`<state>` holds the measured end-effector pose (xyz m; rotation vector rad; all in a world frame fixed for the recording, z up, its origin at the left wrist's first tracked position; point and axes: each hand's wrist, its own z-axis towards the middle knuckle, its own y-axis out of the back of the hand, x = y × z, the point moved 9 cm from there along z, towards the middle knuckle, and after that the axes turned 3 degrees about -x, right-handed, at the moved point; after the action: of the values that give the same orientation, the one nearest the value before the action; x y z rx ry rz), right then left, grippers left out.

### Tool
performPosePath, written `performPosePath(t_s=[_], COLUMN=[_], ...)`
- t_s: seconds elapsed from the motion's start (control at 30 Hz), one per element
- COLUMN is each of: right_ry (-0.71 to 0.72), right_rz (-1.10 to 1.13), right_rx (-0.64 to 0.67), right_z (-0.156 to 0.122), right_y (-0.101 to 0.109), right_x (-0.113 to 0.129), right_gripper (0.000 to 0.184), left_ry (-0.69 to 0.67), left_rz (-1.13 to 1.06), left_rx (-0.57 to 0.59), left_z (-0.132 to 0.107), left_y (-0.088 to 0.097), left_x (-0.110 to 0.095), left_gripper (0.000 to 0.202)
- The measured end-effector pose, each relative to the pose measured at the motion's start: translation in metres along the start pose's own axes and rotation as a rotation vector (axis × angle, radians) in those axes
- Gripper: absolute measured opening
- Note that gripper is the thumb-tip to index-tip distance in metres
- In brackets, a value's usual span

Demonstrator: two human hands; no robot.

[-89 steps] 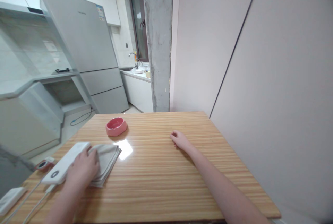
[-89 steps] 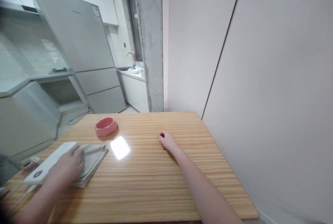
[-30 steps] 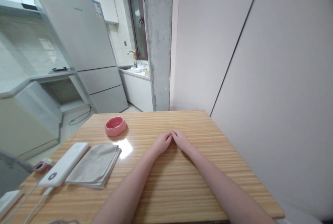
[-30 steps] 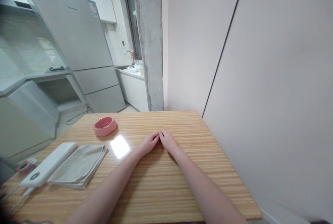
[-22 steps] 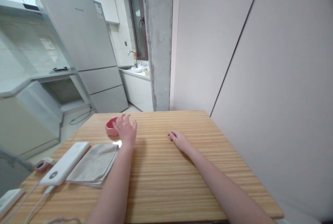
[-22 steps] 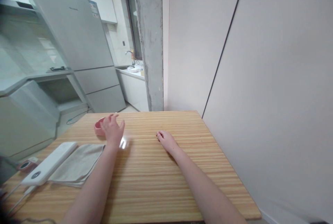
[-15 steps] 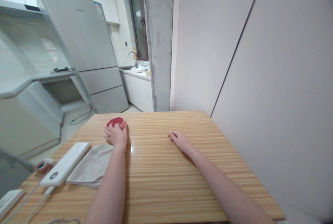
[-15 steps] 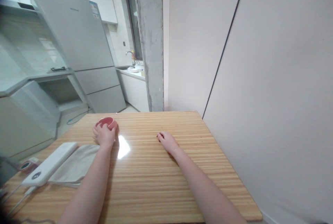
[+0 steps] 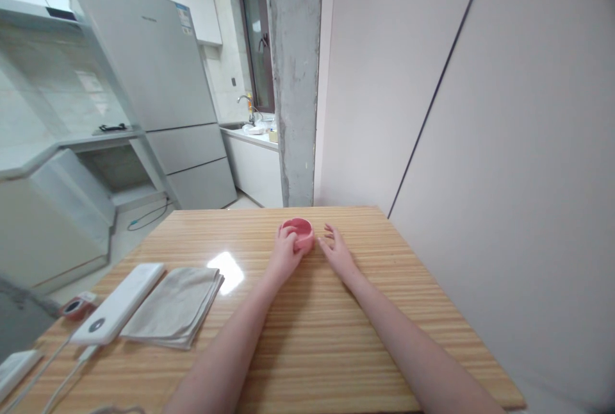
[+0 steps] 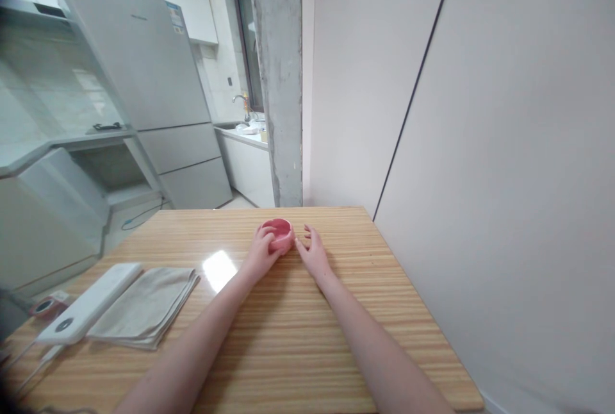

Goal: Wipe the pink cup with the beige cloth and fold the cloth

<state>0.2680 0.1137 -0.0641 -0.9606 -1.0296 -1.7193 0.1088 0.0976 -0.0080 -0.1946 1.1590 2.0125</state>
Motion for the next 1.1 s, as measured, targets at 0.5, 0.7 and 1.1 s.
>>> performPosePath(t_s=[0.5,0.7,1.1], right_ry=[0.134,0.137,0.167], right_rz=[-0.127,-0.121,-0.148], right_rx=[0.216,0.218,0.213], right_z=[-0.012,-0.014,-0.014], right_y=[-0.016,-0.015,-0.017], right_x=[0.028,0.032,0.028], right_gripper=[0.034,0.034,0.04], left_ry=[0.091,0.695,0.936], left_rz=[0.089,0.523,0.759], left_rx=[0.16,0.029,0.299], left_z=[0.001,-0.055,-0.112], left_y=[0.03,0.157,0.19], left_x=[0.006,0.114,0.142], left_gripper=[0.064,0.053,0.059])
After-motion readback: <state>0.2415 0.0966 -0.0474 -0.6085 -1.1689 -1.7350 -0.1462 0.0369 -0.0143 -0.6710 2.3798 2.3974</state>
